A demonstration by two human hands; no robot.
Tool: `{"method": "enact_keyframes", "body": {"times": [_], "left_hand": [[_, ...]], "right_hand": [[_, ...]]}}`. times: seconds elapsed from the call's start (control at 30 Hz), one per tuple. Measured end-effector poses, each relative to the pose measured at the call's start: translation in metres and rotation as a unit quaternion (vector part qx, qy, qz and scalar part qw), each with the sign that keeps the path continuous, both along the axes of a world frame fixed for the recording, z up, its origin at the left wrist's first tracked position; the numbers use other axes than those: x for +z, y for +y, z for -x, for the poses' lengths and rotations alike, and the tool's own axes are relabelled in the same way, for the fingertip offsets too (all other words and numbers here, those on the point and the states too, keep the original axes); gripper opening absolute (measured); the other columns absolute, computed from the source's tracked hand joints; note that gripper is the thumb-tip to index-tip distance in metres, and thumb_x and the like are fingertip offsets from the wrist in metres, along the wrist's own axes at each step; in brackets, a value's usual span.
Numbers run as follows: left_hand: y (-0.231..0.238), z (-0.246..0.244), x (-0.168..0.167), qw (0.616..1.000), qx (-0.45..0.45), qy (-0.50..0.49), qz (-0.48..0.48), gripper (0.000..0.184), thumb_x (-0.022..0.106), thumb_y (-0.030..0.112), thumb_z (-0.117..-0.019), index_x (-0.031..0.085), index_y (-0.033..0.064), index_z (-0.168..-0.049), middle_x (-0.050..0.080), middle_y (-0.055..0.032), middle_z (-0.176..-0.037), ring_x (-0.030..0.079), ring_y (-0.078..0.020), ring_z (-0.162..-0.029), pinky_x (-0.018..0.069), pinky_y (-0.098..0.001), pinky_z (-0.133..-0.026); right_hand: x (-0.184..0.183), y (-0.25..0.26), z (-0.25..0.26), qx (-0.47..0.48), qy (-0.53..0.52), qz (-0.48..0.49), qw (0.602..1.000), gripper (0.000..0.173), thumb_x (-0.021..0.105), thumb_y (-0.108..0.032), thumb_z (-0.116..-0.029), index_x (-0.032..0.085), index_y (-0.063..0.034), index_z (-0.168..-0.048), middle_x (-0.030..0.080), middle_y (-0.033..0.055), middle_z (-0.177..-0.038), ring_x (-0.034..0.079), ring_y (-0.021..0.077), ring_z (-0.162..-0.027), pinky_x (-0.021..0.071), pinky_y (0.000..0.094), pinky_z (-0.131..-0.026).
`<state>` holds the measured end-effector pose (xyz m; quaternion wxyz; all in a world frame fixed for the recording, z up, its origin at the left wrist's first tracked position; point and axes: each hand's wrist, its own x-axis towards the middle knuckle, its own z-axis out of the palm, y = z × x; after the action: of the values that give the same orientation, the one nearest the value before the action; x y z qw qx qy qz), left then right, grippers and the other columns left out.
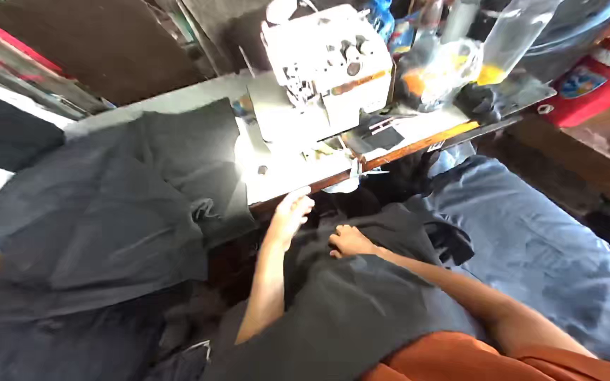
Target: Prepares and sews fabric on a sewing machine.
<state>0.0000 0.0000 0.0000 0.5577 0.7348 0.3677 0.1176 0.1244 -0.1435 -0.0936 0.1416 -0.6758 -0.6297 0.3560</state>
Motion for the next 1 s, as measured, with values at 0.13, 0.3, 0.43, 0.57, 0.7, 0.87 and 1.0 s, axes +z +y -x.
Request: {"method": "enact_keyframes", "body": {"times": [0.13,0.3,0.43,0.57,0.7,0.87,1.0], "left_hand": [[0.005,0.007,-0.093,0.924,-0.110,0.335,-0.145,0.057,0.062,0.041,-0.1009,0.054,0.0106,-0.149,0.042,-0.0265,-0.156,0.037,-0.0510,-0.143,0.0247,-0.0750,-0.113],[0.014,0.008,-0.088,0.907,-0.128,0.389,-0.096,0.054,0.057,0.046,-0.1028,0.061,0.0059,-0.138,0.056,-0.0257,-0.143,0.044,-0.0471,-0.140,0.0228,-0.0753,-0.112],[0.027,0.014,-0.089,0.914,-0.138,0.372,-0.081,0.055,0.062,0.044,-0.1006,0.060,0.0056,-0.140,0.059,-0.0241,-0.140,0.048,-0.0438,-0.138,0.0256,-0.0741,-0.112],[0.036,0.017,-0.087,0.934,-0.134,0.323,-0.079,0.049,0.064,0.035,-0.1008,0.059,0.0033,-0.139,0.062,-0.0256,-0.134,0.055,-0.0411,-0.132,0.0361,-0.0653,-0.112],[0.045,0.022,-0.073,0.956,-0.105,0.262,-0.077,0.039,0.065,0.019,-0.1002,0.060,0.0001,-0.134,0.064,-0.0260,-0.130,0.060,-0.0386,-0.125,0.0429,-0.0580,-0.108],[0.054,0.027,-0.061,0.981,-0.020,0.165,-0.100,0.027,0.067,0.005,-0.0948,0.066,-0.0018,-0.121,0.070,-0.0199,-0.119,0.066,-0.0309,-0.113,0.0488,-0.0541,-0.101],[0.053,0.023,-0.061,0.977,-0.005,0.176,-0.123,0.033,0.071,0.005,-0.0933,0.067,0.0032,-0.126,0.070,-0.0174,-0.122,0.066,-0.0305,-0.114,0.0491,-0.0533,-0.102]], "right_hand": [[-0.007,-0.008,-0.036,-0.099,0.046,-0.249,0.962,0.023,0.068,-0.013,-0.0920,0.076,-0.0013,-0.110,0.068,0.0250,-0.112,0.066,0.0407,-0.107,0.0532,0.0517,-0.096],[0.026,-0.025,-0.115,-0.376,-0.059,-0.054,0.923,0.037,0.064,-0.030,-0.0996,0.069,-0.0061,-0.127,0.064,0.0230,-0.128,0.057,0.0429,-0.125,0.0457,0.0616,-0.104],[0.014,-0.031,-0.164,-0.318,-0.060,0.216,0.921,0.074,0.058,-0.068,-0.0939,0.068,-0.0041,-0.130,0.058,0.0252,-0.140,0.040,0.0489,-0.141,0.0251,0.0736,-0.110],[0.000,-0.025,-0.173,-0.282,0.076,0.184,0.939,0.050,0.072,-0.047,-0.0945,0.072,-0.0040,-0.120,0.062,0.0240,-0.133,0.045,0.0447,-0.136,0.0241,0.0735,-0.109],[0.012,-0.022,-0.178,-0.302,0.179,0.049,0.935,0.024,0.075,-0.016,-0.0941,0.069,0.0032,-0.106,0.067,0.0219,-0.102,0.064,0.0320,-0.093,0.0516,0.0532,-0.085],[0.047,-0.025,-0.181,-0.287,0.187,-0.067,0.937,0.017,0.068,-0.016,-0.0989,0.064,-0.0020,-0.107,0.065,0.0125,-0.085,0.060,0.0196,-0.071,0.0520,0.0400,-0.066],[0.054,-0.017,-0.167,-0.328,-0.043,-0.097,0.939,0.016,0.074,-0.012,-0.0942,0.070,-0.0017,-0.106,0.069,0.0216,-0.098,0.067,0.0401,-0.091,0.0532,0.0620,-0.078]]}}
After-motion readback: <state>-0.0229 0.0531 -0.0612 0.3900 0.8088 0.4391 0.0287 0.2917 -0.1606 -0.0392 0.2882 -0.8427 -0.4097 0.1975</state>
